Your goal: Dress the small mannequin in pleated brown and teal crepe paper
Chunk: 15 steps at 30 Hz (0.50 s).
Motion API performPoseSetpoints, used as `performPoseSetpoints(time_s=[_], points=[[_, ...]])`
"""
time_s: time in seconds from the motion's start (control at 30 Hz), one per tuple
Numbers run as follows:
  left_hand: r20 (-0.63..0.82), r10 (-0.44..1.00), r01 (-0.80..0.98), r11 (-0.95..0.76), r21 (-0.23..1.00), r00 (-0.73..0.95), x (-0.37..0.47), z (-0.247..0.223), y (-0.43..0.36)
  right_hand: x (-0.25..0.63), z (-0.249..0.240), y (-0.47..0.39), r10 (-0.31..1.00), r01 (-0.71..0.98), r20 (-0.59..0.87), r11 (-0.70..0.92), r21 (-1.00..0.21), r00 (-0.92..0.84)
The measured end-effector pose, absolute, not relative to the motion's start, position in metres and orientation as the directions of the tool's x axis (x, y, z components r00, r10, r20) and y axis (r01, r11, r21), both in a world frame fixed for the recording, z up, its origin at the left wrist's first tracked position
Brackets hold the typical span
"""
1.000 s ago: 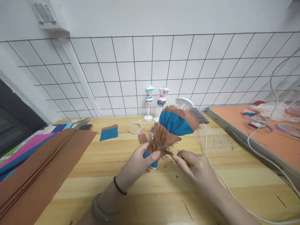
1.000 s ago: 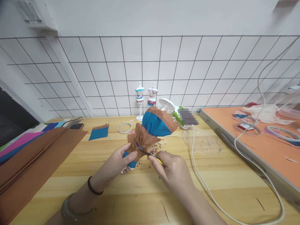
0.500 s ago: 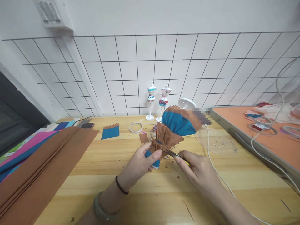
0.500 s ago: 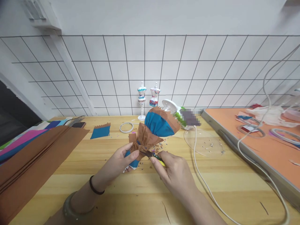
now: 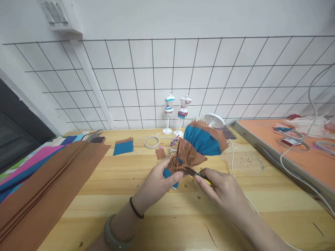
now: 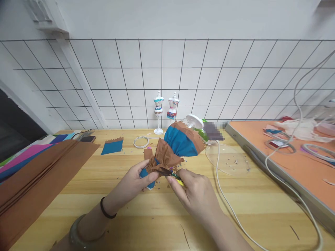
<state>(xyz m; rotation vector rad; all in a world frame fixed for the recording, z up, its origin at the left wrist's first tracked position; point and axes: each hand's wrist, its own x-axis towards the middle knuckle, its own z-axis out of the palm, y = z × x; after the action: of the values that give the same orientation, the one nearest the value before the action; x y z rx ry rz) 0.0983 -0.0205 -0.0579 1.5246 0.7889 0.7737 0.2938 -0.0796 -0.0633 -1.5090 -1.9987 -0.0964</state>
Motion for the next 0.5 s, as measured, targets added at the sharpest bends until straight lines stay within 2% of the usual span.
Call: performPoseSetpoints(time_s=[0.2, 0.37, 0.5], points=[[0.115, 0.825, -0.006, -0.135, 0.991, 0.554, 0.0996, -0.0604, -0.0186, 0.2938, -0.0606, -0.0816, 0.794, 0.906, 0.579, 0.365, -0.212, -0.184], [0.120, 0.825, -0.001, -0.143, 0.990, 0.552, 0.0998, -0.0607, -0.0186, 0.2927, -0.0580, -0.0828, 0.758, 0.920, 0.617, 0.367, -0.137, -0.211], [0.107, 0.824, 0.013, -0.137, 0.990, 0.557, 0.0988, -0.0597, -0.0178, 0.2940, -0.0587, -0.0834, 0.754, 0.918, 0.620, 0.374, -0.132, -0.217]])
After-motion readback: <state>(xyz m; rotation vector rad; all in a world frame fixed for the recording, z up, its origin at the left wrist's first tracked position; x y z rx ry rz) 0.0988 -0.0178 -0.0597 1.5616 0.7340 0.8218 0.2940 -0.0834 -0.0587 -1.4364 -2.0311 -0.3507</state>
